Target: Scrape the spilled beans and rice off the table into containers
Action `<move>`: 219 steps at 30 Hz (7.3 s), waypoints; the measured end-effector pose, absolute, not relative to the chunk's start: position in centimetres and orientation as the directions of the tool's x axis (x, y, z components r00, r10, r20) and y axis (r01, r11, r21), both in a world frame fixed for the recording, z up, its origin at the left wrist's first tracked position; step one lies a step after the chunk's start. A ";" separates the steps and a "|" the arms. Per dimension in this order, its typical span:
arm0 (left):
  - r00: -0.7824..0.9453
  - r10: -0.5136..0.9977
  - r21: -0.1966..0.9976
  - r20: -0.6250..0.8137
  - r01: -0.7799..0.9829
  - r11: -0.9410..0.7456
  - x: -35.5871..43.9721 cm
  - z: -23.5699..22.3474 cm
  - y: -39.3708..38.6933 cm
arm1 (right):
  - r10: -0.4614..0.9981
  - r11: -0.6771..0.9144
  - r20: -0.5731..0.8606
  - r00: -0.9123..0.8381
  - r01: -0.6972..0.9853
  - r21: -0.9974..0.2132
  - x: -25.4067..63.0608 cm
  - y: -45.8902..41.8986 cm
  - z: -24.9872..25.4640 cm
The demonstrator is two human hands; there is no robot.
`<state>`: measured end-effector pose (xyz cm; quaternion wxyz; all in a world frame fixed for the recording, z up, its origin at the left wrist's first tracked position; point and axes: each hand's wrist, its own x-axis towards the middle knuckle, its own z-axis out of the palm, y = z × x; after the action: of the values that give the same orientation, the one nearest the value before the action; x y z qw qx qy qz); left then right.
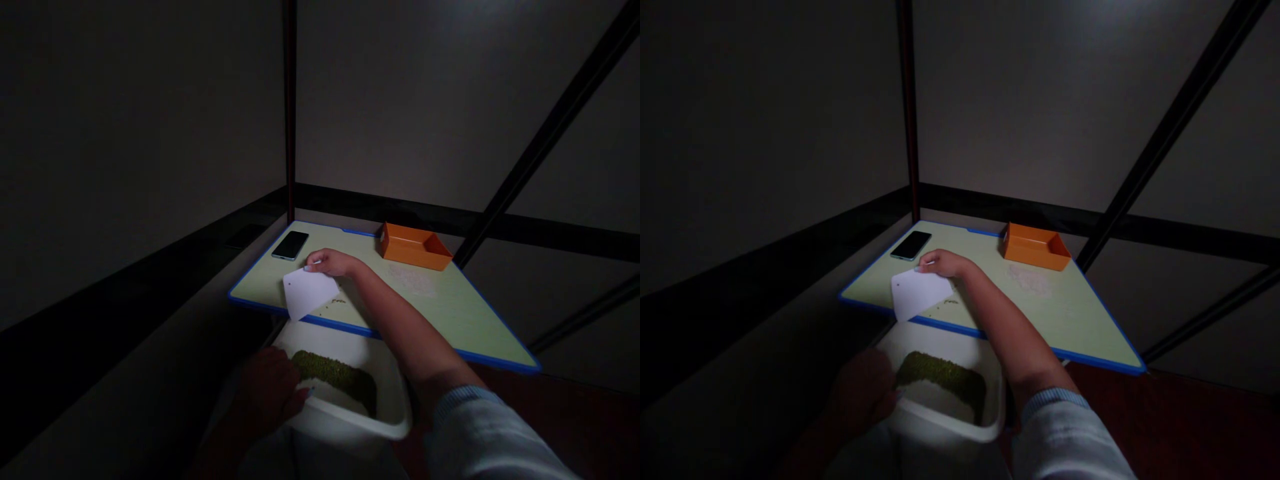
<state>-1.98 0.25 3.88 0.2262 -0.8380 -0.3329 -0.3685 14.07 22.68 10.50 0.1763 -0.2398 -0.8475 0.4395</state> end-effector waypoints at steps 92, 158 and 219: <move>0.448 0.454 -0.073 0.770 0.768 -0.636 0.1 3.1 -0.8 | 0.962 0.256 0.269 -0.054 0.525 -0.812 27.9 17.3 7.6; 0.470 0.443 -0.094 0.763 0.759 -0.645 -0.3 2.6 -0.7 | 0.912 0.346 0.212 -0.350 0.383 -0.857 27.3 16.1 8.3; 0.470 0.432 -0.115 0.770 0.768 -0.630 -0.2 3.2 -0.9 | 0.956 0.278 0.279 -0.089 0.570 -0.773 27.8 17.0 7.6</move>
<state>-0.17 -0.92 3.20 0.2301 -0.8257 -0.3634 -0.3648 27.77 17.03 7.64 0.3937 -0.5482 -0.6958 0.2456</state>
